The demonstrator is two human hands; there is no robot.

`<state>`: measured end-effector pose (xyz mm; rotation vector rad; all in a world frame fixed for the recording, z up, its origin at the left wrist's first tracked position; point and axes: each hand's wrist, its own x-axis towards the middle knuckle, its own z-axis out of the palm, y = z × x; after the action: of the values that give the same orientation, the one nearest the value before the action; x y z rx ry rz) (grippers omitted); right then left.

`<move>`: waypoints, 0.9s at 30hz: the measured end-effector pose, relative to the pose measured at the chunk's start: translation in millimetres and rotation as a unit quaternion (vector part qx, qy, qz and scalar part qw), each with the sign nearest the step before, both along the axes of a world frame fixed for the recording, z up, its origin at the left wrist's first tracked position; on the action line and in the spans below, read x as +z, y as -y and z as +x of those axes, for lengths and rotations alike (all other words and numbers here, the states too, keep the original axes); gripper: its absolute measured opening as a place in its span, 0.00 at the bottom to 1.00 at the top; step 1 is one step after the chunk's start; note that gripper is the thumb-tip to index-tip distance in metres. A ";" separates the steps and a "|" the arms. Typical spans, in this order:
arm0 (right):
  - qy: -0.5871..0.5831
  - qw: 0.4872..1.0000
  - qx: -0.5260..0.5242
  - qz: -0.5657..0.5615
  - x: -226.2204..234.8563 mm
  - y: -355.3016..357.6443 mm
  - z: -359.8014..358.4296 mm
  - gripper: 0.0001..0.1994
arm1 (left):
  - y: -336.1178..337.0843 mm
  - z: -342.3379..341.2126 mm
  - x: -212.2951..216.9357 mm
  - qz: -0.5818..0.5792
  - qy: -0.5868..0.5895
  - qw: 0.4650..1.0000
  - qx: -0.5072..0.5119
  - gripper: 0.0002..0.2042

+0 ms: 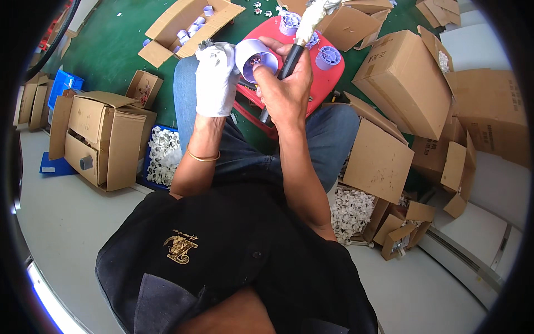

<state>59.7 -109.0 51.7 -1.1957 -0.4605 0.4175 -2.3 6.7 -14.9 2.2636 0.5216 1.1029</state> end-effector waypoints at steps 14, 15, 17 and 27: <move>-0.029 1.000 -0.005 -0.008 5.6 -0.3 -0.6 0.17 | 8.2 4.5 4.9 -0.280 0.188 0.939 -0.072 0.07; -0.029 1.000 -0.005 -0.008 5.4 -0.4 -0.7 0.17 | 7.7 4.2 4.6 -0.266 0.176 0.945 -0.067 0.07; -0.029 1.000 -0.004 -0.006 5.0 -0.6 -0.9 0.17 | 6.6 3.4 4.4 -0.236 0.154 0.958 -0.056 0.07; -0.013 1.000 -0.009 -0.001 1.3 -1.8 -1.8 0.17 | 3.4 0.0 5.6 -0.061 0.016 0.998 0.012 0.07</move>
<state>57.8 -107.3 53.0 -1.1951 -0.4271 0.4170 -2.3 3.3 -9.3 2.1369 0.5888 1.0865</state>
